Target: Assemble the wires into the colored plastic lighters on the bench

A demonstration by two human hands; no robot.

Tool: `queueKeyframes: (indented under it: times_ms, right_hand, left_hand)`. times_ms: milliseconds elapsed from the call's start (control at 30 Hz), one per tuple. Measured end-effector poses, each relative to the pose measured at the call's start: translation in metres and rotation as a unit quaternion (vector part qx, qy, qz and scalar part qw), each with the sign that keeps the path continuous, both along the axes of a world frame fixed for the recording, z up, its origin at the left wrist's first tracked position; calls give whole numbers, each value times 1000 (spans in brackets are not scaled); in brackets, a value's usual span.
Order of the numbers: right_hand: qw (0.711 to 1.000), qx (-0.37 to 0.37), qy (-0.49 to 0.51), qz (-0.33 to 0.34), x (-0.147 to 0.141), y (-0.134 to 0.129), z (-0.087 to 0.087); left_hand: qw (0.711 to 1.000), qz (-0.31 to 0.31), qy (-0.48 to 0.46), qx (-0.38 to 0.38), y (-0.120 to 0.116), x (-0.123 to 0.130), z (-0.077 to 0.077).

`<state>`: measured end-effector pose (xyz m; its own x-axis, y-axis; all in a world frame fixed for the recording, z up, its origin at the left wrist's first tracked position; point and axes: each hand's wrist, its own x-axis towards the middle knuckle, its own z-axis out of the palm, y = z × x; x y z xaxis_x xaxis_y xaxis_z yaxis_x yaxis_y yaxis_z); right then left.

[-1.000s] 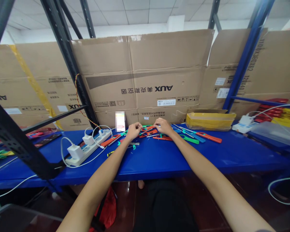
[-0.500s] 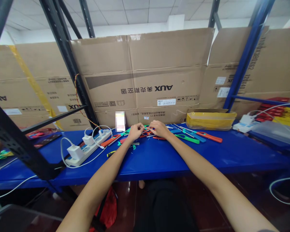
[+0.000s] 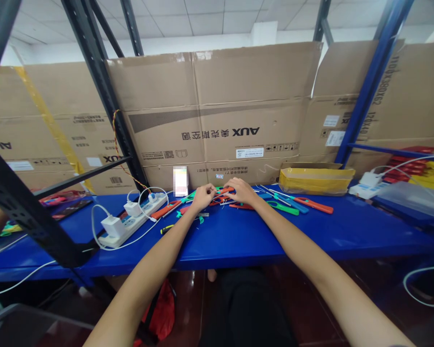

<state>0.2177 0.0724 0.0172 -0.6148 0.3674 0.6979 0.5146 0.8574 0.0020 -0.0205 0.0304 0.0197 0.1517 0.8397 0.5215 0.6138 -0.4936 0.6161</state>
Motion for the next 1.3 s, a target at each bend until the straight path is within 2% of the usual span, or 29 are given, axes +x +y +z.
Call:
queueKeyframes:
  times_ms: [167, 433, 700, 1000, 1200, 1300]
  right_hand:
    - [1000, 6, -24, -15, -7, 0, -1]
    - [999, -6, 27, -37, 19, 6, 3]
    - [1000, -3, -4, 17, -7, -1, -2]
    - [999, -12, 47, 6, 11, 1, 6]
    - [1000, -9, 19, 15, -10, -4, 2]
    - [999, -15, 36, 7, -10, -1, 0]
  left_hand:
    - [1000, -6, 3, -1, 0, 0, 1]
    - [1000, 13, -16, -5, 2, -4, 0]
    - [1000, -5, -1, -1, 0, 1, -1]
    - [1000, 4, -19, -3, 1, -2, 0]
    - [1000, -4, -9, 7, -2, 2, 1]
    - [1000, -12, -12, 1, -1, 3, 1]
